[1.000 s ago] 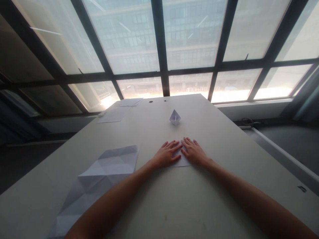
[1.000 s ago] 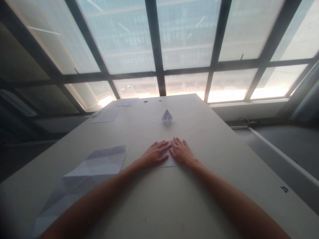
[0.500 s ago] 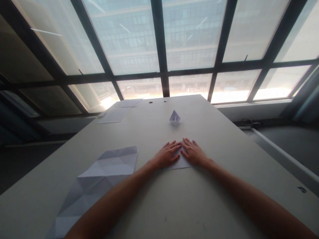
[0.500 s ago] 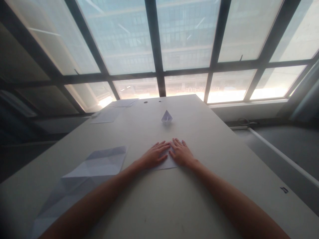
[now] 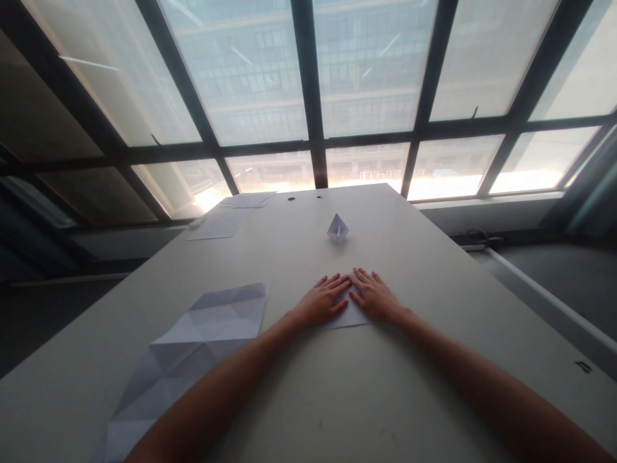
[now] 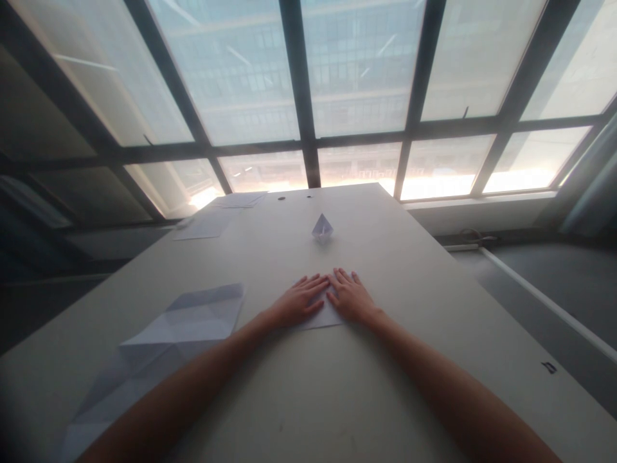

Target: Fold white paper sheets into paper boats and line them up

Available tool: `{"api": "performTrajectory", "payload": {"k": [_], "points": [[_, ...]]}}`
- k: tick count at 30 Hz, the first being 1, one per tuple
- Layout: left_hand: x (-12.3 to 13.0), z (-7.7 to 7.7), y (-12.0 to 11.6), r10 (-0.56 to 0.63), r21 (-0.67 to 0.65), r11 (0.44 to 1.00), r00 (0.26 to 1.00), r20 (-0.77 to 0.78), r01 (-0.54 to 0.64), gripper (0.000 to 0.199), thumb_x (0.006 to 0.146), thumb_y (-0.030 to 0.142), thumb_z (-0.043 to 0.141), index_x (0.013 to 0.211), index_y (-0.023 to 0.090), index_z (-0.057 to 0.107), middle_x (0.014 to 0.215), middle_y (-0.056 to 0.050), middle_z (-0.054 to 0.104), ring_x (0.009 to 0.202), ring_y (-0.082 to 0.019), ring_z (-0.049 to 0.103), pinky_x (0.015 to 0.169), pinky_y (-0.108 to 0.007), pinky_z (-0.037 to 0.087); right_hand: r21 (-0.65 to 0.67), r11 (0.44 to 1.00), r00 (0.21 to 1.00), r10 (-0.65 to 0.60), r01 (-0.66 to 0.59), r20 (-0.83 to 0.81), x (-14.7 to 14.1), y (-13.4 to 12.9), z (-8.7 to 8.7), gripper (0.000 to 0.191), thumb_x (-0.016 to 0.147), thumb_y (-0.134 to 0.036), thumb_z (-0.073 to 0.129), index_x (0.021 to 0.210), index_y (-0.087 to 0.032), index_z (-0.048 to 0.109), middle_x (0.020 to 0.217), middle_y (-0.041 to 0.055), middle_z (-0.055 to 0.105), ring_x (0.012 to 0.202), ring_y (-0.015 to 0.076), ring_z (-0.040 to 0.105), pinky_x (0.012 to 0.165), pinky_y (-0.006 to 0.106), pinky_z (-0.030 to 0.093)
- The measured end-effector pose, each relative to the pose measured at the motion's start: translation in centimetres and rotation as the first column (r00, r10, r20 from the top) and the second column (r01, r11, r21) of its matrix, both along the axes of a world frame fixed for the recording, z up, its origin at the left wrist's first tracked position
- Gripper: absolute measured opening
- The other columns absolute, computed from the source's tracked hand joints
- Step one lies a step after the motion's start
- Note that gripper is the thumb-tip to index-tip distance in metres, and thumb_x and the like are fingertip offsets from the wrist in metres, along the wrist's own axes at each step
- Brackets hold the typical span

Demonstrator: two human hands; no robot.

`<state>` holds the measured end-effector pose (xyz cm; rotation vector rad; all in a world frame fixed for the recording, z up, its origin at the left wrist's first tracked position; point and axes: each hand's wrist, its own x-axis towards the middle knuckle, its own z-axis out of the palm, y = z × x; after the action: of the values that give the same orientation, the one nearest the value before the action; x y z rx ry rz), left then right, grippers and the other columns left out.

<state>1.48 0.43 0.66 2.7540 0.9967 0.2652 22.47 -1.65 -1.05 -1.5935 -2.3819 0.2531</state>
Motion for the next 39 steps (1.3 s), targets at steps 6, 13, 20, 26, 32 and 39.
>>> {"api": "performTrajectory", "payload": {"k": [6,13,20,26,32,39], "points": [[-0.05,-0.08,0.03,-0.004,0.003,1.000,1.000,-0.007,0.004,0.060,0.099,0.046,0.039,0.155,0.029,0.023,0.160,0.000,0.025,0.148,-0.020,0.021,0.121,-0.043,0.015,0.010,1.000,1.000,0.003,-0.003,-0.003,0.02,0.05,-0.10,0.060,0.098,-0.043,0.035,0.152,-0.016,0.033,0.160,0.0123,0.024,0.148,0.0227,0.017,0.120,0.044,0.010],[-0.05,-0.15,0.05,-0.006,0.014,1.000,1.000,-0.011,0.006,0.060,0.100,0.047,0.037,0.155,0.027,0.025,0.160,0.000,0.026,0.148,-0.020,0.021,0.121,-0.043,0.015,0.013,1.000,1.000,0.001,-0.001,0.001,0.00,-0.04,-0.01,0.060,0.098,-0.043,0.035,0.152,-0.015,0.034,0.160,0.0126,0.025,0.148,0.0227,0.018,0.120,0.044,0.009],[-0.07,-0.24,0.17,-0.009,0.016,1.000,1.000,-0.011,0.009,0.060,0.100,0.047,0.038,0.155,0.027,0.024,0.160,0.000,0.025,0.148,-0.020,0.021,0.121,-0.043,0.015,0.009,1.000,1.000,0.006,-0.006,0.000,0.01,0.03,-0.09,0.060,0.098,-0.042,0.036,0.152,-0.015,0.033,0.160,0.0132,0.024,0.148,0.0231,0.017,0.120,0.045,0.009],[-0.08,-0.29,0.12,-0.003,0.024,1.000,1.000,-0.009,0.003,0.060,0.099,0.045,0.040,0.154,0.028,0.026,0.160,-0.001,0.026,0.148,-0.020,0.022,0.121,-0.042,0.016,0.003,1.000,1.000,0.004,-0.004,0.000,-0.01,0.06,-0.17,0.060,0.098,-0.042,0.036,0.152,-0.015,0.033,0.160,0.0133,0.024,0.148,0.0231,0.017,0.119,0.045,0.009],[-0.06,-0.28,0.10,0.011,0.039,0.999,1.000,-0.001,-0.011,0.059,0.098,0.045,0.042,0.153,0.027,0.029,0.159,-0.002,0.030,0.147,-0.022,0.025,0.120,-0.042,0.019,0.006,1.000,1.000,0.007,-0.007,0.007,0.04,0.09,-0.14,0.060,0.098,-0.043,0.036,0.152,-0.015,0.033,0.160,0.0131,0.024,0.148,0.0228,0.017,0.119,0.045,0.010],[-0.04,-0.03,-0.02,0.029,0.052,0.998,1.000,0.005,-0.029,0.059,0.096,0.046,0.046,0.152,0.029,0.033,0.157,-0.003,0.034,0.145,-0.024,0.030,0.118,-0.043,0.023,0.016,1.000,1.000,0.024,-0.024,0.007,0.23,0.25,-0.20,0.060,0.098,-0.043,0.037,0.152,-0.016,0.034,0.160,0.0132,0.024,0.148,0.0229,0.018,0.120,0.044,0.010]]}}
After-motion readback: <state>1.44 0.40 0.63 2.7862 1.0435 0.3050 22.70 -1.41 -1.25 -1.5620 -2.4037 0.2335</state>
